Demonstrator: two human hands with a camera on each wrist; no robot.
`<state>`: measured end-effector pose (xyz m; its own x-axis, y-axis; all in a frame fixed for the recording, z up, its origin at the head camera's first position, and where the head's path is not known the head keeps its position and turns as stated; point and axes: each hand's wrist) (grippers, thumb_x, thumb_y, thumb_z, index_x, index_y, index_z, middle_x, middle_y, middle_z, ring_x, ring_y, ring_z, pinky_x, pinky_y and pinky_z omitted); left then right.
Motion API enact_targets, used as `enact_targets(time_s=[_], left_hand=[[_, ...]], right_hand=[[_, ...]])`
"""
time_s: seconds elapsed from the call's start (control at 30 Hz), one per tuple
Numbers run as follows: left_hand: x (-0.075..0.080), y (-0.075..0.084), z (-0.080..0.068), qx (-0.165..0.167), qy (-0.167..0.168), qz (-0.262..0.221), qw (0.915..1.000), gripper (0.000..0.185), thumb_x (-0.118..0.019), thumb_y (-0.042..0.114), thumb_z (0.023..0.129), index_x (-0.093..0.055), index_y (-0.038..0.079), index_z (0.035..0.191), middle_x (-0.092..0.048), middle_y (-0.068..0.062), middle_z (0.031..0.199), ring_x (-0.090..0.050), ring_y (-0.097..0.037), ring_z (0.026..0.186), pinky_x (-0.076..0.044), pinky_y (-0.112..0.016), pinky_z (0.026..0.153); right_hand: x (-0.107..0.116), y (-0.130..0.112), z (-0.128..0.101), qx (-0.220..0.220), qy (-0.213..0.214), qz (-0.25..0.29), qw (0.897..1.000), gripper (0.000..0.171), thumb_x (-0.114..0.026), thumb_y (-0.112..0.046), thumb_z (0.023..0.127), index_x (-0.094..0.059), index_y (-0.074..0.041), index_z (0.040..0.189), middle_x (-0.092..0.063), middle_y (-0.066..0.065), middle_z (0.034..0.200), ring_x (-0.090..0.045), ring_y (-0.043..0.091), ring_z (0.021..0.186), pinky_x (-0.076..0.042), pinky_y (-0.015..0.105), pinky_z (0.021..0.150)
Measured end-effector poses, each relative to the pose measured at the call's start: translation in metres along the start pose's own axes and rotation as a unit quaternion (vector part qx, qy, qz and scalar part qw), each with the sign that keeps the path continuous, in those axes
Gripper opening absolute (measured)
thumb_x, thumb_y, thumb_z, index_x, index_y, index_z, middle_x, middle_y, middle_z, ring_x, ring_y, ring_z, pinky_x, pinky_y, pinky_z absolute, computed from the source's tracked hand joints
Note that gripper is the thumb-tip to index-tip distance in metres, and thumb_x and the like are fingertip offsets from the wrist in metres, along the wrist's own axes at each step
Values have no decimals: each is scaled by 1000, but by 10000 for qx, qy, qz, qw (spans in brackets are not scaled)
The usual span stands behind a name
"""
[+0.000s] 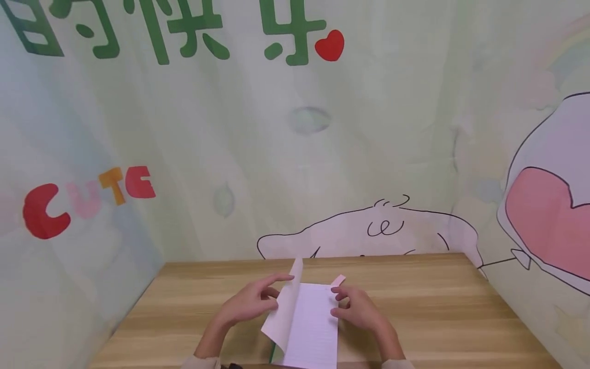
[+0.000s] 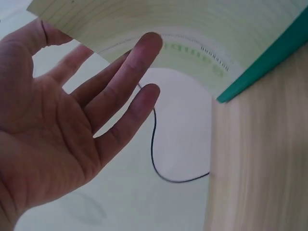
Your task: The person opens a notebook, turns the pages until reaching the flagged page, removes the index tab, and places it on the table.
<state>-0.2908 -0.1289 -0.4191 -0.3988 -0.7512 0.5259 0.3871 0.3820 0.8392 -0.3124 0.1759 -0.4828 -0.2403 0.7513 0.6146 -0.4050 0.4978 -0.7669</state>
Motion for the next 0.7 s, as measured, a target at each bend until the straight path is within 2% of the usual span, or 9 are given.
enact_targets(time_s=[0.2,0.37,0.5,0.6,0.7], left_hand=[[19,-8,-12,-8,-1,625,9980,58,-56,5,82,-60,21,137,-65,-6,103,-61,-14,78,-52,-29,63],[31,-11,-17,61,46,760,9971,57,-55,4,81,-60,14,137,-63,-7,102,-61,-16,80,-52,-29,66],[35,-13,-20,185,187,1184,9926,53,-58,5,79,-63,4,132,-66,-12,110,-59,-17,84,-50,-27,68],[37,-15,-21,257,212,1543,9875,51,-61,5,79,-64,-3,129,-67,-17,116,-57,-19,85,-47,-26,69],[37,-16,-21,296,123,1645,9858,51,-63,5,80,-63,-7,129,-67,-19,122,-57,-21,87,-47,-26,70]], right_hand=[[-2,1,-3,63,-190,-112,9997,53,-77,-15,86,-58,16,125,-66,6,94,-56,10,74,-48,25,66],[-2,0,-2,14,-361,-146,9992,58,-78,-14,86,-54,21,126,-60,-1,84,-53,7,72,-46,23,63],[-4,0,-2,26,-536,-267,9982,39,-79,-13,84,-62,12,109,-57,-2,77,-49,7,67,-43,24,59],[-5,1,-2,12,-671,-373,9970,25,-80,-13,84,-61,2,93,-54,-2,73,-47,7,63,-40,23,57],[-6,2,-2,-87,-700,-427,9966,26,-80,-13,83,-62,2,95,-53,-2,72,-47,9,62,-38,23,56]])
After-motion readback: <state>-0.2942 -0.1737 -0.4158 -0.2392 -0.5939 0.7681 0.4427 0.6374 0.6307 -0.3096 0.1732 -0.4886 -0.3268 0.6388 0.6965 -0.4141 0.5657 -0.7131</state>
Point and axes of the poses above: each hand's wrist, its own z-axis towards the middle knuckle, its own x-axis out of the back of the hand, y = z × x
